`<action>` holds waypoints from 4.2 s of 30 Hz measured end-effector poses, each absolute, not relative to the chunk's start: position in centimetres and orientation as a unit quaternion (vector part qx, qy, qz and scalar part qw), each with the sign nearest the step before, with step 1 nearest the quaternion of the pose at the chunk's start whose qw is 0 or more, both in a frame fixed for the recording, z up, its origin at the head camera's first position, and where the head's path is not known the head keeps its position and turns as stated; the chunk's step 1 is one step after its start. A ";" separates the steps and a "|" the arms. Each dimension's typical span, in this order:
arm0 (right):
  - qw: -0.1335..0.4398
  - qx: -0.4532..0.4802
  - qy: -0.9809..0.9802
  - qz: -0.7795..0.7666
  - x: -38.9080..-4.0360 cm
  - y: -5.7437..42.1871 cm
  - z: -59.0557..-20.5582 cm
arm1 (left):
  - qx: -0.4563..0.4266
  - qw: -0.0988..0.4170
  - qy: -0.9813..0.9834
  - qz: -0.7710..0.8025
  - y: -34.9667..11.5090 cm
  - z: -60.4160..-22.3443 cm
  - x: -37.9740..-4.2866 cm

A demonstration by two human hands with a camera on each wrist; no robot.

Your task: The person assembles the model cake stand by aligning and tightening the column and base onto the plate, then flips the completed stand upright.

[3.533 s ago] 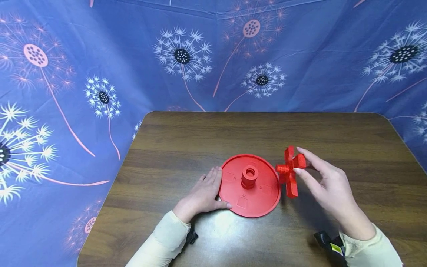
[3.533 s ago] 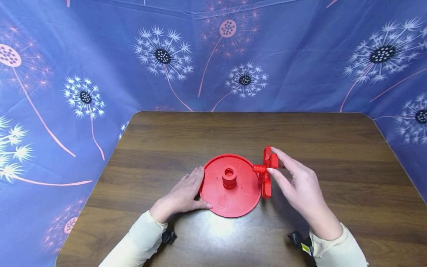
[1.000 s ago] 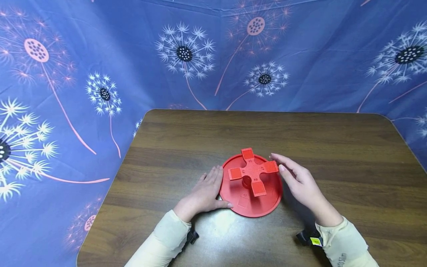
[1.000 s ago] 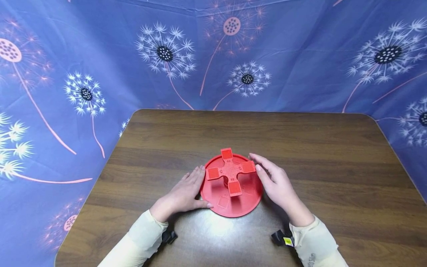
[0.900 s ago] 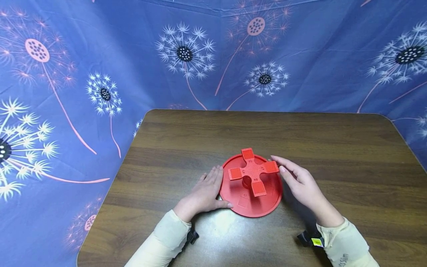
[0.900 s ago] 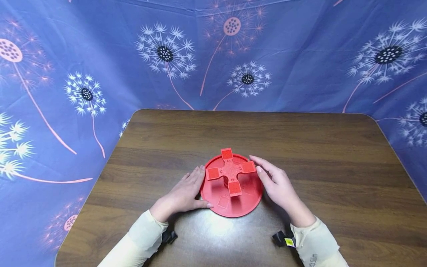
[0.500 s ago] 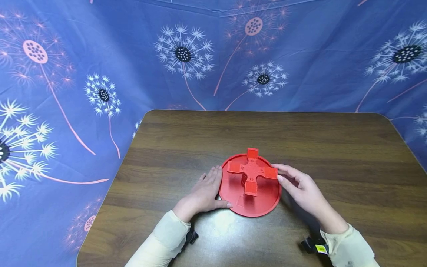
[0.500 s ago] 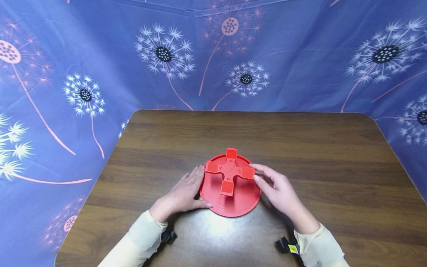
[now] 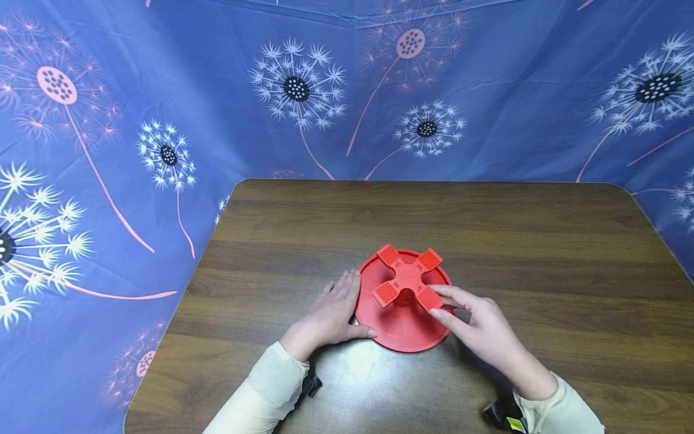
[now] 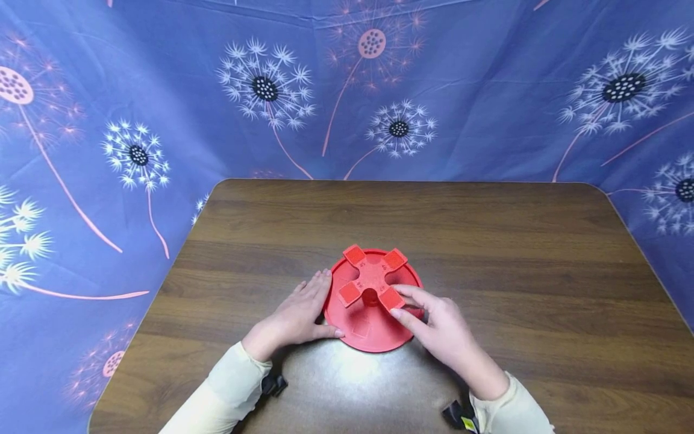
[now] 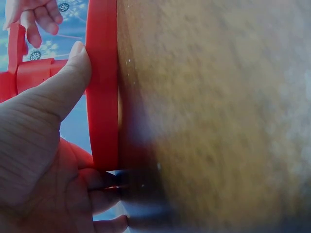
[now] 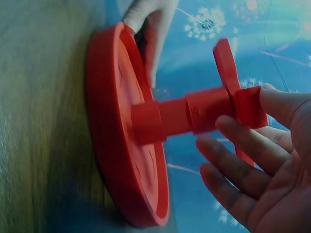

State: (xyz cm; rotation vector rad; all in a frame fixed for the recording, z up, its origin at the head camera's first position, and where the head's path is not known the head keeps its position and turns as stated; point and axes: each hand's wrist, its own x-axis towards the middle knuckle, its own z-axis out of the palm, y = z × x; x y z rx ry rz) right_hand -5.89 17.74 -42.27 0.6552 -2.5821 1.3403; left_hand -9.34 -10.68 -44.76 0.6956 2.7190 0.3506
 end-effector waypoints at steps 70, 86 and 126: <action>0.049 0.197 -0.816 0.541 -6.0 18.2 -42.9 | 0.242 0.159 0.950 0.120 -10.5 -44.4 -9.0; 0.233 0.227 -0.840 0.434 -4.8 14.3 -43.4 | 0.223 0.173 0.950 0.133 -10.3 -44.3 -8.9; 0.172 0.167 -0.844 0.479 -7.0 18.6 -42.9 | 0.227 0.173 0.949 0.135 -10.4 -44.6 -9.1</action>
